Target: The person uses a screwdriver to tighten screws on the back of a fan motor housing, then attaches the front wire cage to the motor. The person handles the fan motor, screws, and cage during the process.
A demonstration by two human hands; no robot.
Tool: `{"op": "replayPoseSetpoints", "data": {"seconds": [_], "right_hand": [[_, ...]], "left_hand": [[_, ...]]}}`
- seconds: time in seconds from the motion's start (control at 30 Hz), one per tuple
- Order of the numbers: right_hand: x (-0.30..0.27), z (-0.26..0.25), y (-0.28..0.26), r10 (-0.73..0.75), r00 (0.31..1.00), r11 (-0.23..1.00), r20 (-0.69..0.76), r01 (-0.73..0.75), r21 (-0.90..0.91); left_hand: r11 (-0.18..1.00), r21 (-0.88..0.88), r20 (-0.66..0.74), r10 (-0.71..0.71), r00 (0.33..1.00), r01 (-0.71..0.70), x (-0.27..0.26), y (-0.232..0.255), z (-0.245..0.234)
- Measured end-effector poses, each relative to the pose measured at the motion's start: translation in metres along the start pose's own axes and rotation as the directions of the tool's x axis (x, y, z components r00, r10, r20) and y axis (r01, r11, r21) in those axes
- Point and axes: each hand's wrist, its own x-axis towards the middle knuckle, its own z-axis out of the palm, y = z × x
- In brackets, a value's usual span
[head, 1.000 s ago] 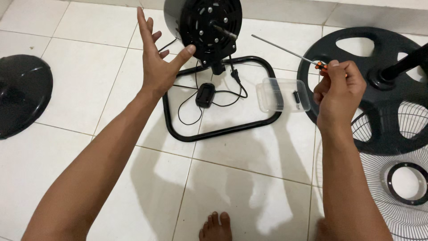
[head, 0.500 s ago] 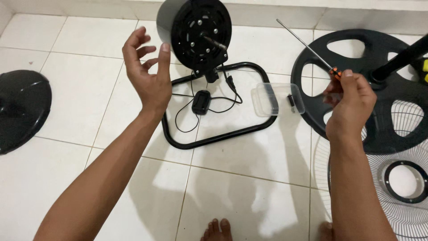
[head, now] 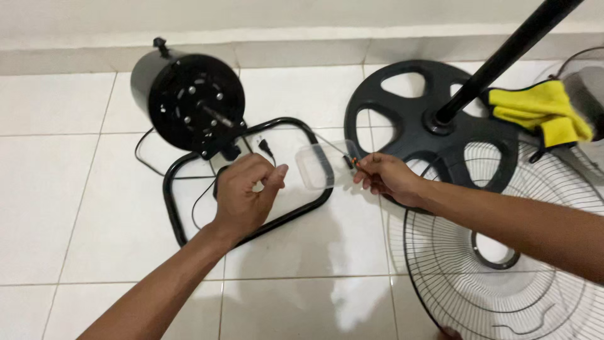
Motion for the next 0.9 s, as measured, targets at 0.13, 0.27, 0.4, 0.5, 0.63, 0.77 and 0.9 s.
{"op": "replayPoseSetpoints", "data": {"seconds": [0.13,0.27,0.4,0.5,0.63,0.77,0.9], "right_hand": [[-0.050,-0.061,-0.032,-0.015,0.999,0.943,0.050,0.031,-0.332],[-0.092,-0.137,-0.037,-0.143,0.977,0.963,-0.161,0.100,-0.252],[-0.107,-0.200,-0.003,-0.262,0.904,0.955,-0.339,0.192,-0.226],[-0.098,-0.231,0.025,-0.433,0.823,0.744,-0.368,0.096,-0.661],[-0.067,-0.265,0.040,-0.475,0.812,0.453,-0.339,-0.104,-0.885],[-0.034,-0.285,0.049,-0.631,0.759,0.258,-0.160,0.010,-0.966],[-0.028,-0.296,0.067,-0.807,0.591,0.114,-0.010,0.140,-0.984]], "left_hand": [[0.991,-0.107,0.065,-0.078,0.995,0.085,0.009,0.002,0.037],[0.982,-0.151,0.206,-0.079,0.975,0.111,0.019,0.003,0.066],[0.969,-0.028,0.362,-0.219,0.906,0.246,0.030,-0.004,0.083],[0.967,-0.013,0.391,-0.229,0.891,0.255,0.043,-0.010,0.102],[0.942,0.225,0.503,-0.332,0.798,0.250,0.057,-0.015,0.135],[0.932,0.306,0.484,-0.327,0.812,0.193,0.072,-0.010,0.166],[0.808,0.318,0.552,-0.583,0.596,0.496,0.085,-0.002,0.214]]}}
